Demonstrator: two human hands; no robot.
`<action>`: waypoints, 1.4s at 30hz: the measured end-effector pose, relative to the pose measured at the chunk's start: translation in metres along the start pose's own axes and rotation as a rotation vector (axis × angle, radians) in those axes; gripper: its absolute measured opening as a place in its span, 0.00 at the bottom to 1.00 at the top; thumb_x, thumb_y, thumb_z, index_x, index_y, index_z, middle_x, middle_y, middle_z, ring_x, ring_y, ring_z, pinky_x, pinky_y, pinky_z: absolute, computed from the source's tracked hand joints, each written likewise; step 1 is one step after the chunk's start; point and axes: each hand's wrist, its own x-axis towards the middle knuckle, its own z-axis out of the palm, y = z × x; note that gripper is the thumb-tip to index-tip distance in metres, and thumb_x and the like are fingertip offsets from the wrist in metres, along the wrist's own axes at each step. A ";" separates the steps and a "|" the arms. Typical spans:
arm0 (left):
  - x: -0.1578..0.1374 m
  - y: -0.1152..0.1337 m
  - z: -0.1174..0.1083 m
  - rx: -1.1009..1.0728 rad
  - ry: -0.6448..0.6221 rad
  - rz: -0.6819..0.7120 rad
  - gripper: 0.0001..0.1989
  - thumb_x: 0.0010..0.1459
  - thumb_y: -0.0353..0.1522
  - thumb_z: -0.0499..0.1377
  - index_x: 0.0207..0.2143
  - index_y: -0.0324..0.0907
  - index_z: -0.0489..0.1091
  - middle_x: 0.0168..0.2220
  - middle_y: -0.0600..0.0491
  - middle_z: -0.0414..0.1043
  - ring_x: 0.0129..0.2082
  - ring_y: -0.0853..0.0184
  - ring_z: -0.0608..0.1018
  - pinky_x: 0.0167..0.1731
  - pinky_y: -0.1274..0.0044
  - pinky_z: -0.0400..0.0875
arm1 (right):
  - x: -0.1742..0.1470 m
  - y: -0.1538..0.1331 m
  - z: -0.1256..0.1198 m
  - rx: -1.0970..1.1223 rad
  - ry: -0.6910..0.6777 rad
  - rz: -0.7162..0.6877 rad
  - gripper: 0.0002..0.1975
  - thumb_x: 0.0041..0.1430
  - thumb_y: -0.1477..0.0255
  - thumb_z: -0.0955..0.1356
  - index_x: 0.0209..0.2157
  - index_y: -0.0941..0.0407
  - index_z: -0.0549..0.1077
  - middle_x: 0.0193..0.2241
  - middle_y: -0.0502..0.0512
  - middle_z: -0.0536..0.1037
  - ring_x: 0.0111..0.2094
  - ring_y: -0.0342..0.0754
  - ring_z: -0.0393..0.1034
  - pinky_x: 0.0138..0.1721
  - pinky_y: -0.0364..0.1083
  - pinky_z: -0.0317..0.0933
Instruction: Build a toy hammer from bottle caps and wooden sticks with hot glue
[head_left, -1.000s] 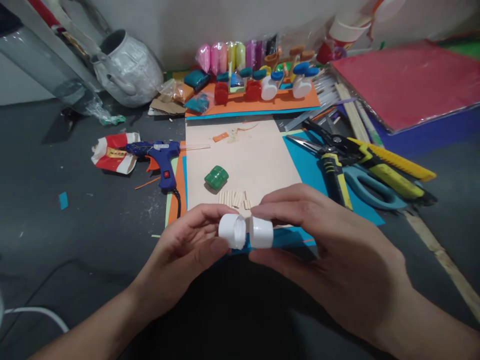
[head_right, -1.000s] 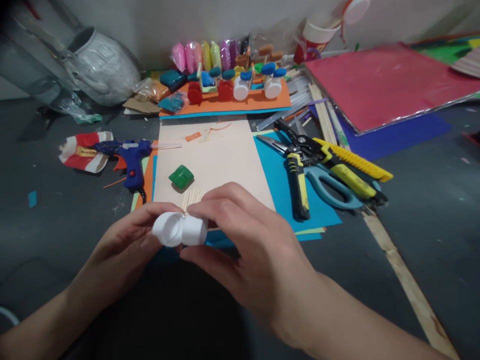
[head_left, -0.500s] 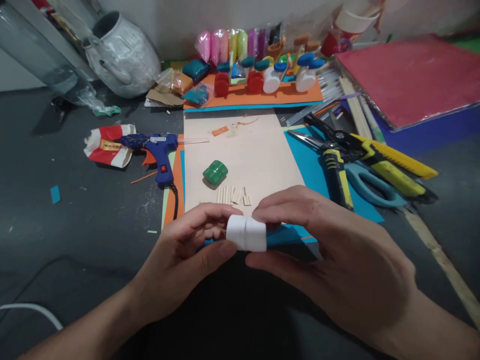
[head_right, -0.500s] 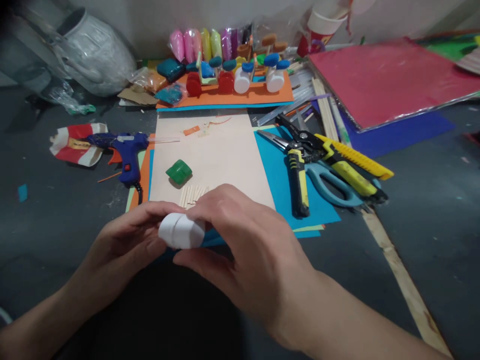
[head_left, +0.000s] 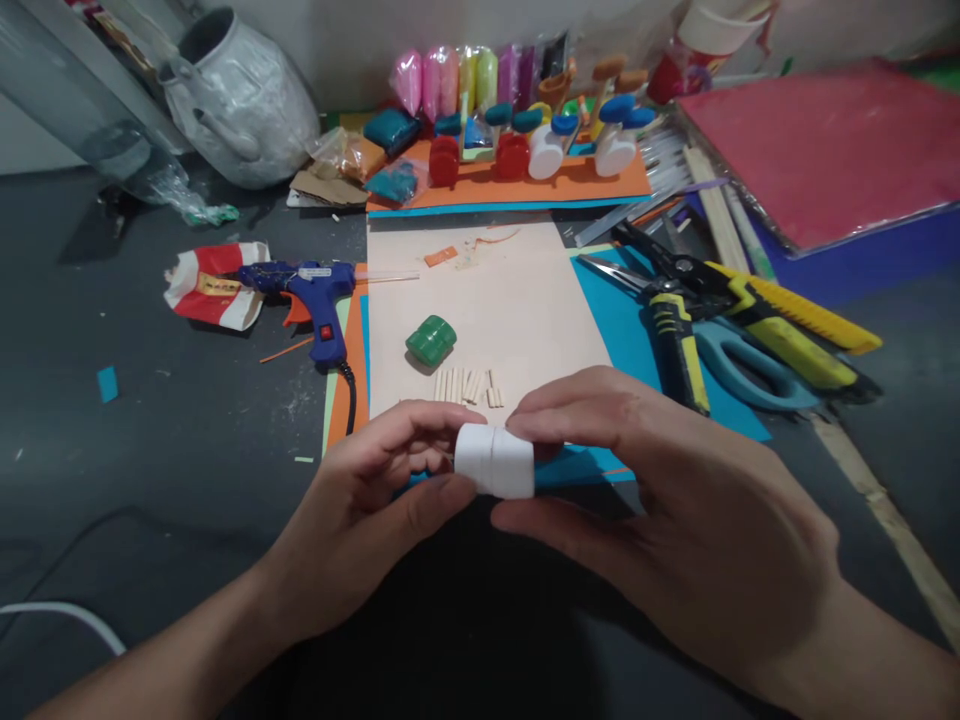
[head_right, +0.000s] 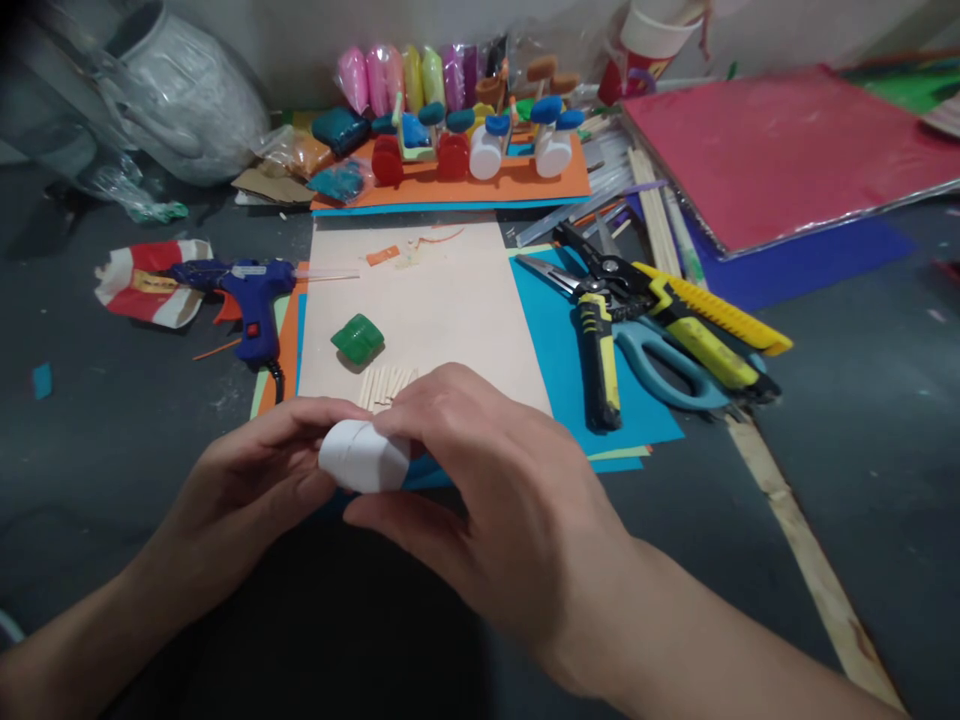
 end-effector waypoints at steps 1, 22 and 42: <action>0.000 0.000 0.000 0.000 0.001 -0.001 0.11 0.60 0.34 0.63 0.46 0.47 0.73 0.40 0.54 0.78 0.39 0.70 0.79 0.39 0.83 0.74 | 0.000 0.000 0.000 -0.004 -0.002 0.005 0.12 0.59 0.70 0.72 0.42 0.54 0.69 0.38 0.52 0.78 0.39 0.46 0.74 0.38 0.44 0.68; 0.000 0.000 -0.001 0.053 0.005 0.022 0.11 0.60 0.33 0.63 0.46 0.47 0.74 0.42 0.54 0.78 0.39 0.70 0.79 0.39 0.82 0.74 | 0.000 0.001 0.001 -0.006 -0.004 0.020 0.10 0.59 0.70 0.72 0.41 0.53 0.69 0.37 0.52 0.77 0.38 0.47 0.74 0.37 0.45 0.69; 0.000 -0.001 -0.002 0.047 0.025 -0.028 0.10 0.60 0.35 0.63 0.45 0.47 0.74 0.38 0.53 0.76 0.36 0.69 0.76 0.36 0.82 0.71 | 0.002 0.004 -0.002 0.026 -0.046 0.042 0.16 0.56 0.67 0.74 0.45 0.55 0.70 0.38 0.53 0.77 0.38 0.46 0.73 0.37 0.43 0.68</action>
